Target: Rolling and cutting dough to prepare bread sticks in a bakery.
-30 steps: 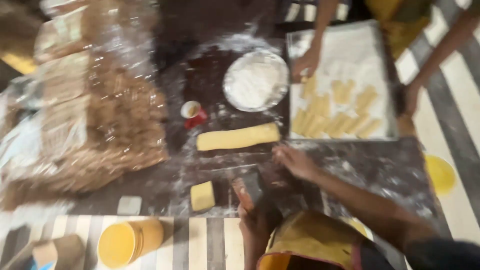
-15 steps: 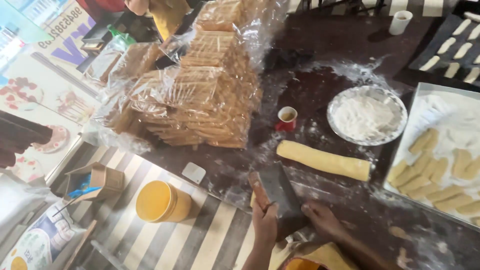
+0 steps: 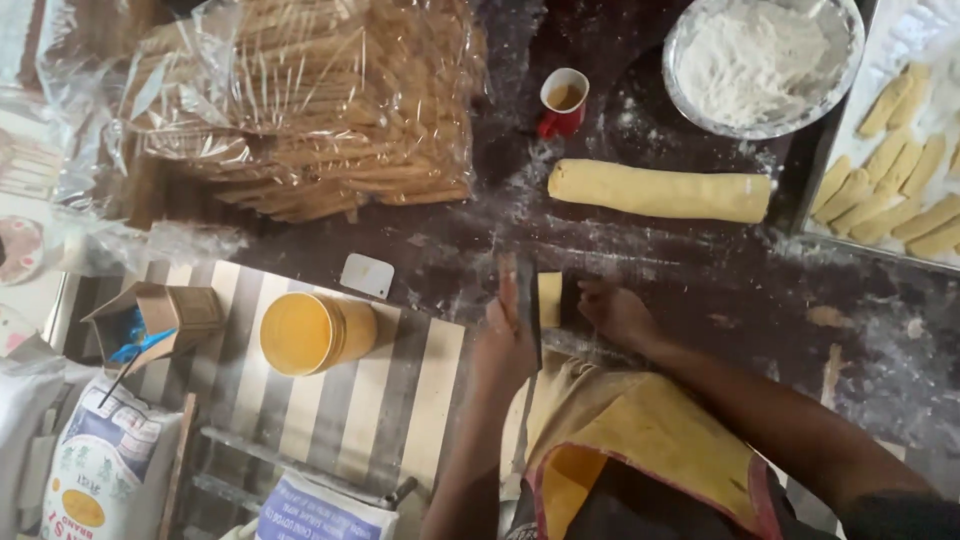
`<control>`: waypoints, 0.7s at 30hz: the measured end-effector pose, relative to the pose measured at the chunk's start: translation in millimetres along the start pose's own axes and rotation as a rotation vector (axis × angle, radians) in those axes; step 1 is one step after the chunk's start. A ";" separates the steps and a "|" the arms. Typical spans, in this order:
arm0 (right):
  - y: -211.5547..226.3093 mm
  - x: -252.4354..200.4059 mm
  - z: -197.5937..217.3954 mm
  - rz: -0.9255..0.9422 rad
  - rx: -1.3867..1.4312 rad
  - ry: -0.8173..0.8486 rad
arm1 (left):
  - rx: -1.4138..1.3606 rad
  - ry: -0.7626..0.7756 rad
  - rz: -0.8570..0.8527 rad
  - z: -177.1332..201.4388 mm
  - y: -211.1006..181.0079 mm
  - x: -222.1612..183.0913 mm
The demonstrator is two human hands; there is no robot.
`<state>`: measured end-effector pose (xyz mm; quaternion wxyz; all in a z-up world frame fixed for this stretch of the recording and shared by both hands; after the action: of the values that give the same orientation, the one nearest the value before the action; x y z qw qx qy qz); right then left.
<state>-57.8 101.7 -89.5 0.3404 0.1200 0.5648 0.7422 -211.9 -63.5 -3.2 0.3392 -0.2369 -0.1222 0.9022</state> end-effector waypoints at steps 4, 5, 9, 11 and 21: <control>12.2 19.4 -18.0 -0.074 0.000 0.035 | -0.097 0.010 -0.131 32.4 -50.4 -6.1; 13.1 22.2 -22.5 -0.069 0.026 0.018 | -0.048 0.049 -0.067 17.3 -45.5 -0.4; 23.8 34.7 -25.8 -0.123 0.032 -0.041 | 0.074 0.084 -0.031 -2.9 -45.2 7.6; 15.1 36.2 -26.9 -0.089 0.017 -0.041 | 0.092 0.105 -0.033 -0.7 -50.0 5.2; 41.8 38.6 -15.1 0.065 0.072 0.016 | -0.054 0.030 -0.100 -15.5 -74.6 65.4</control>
<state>-110.3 109.6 -64.0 0.3073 0.1445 0.5894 0.7330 -205.7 36.4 -10.5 0.3790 -0.2532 -0.1529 0.8769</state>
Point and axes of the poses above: each hand's wrist, its own x-axis towards the middle knuckle, its own z-axis out of the back of the hand, y = z × x, the point moved 3 cm from there along x, towards the middle knuckle, and after that the axes turned 13 degrees about x, right-handed, at the moved point
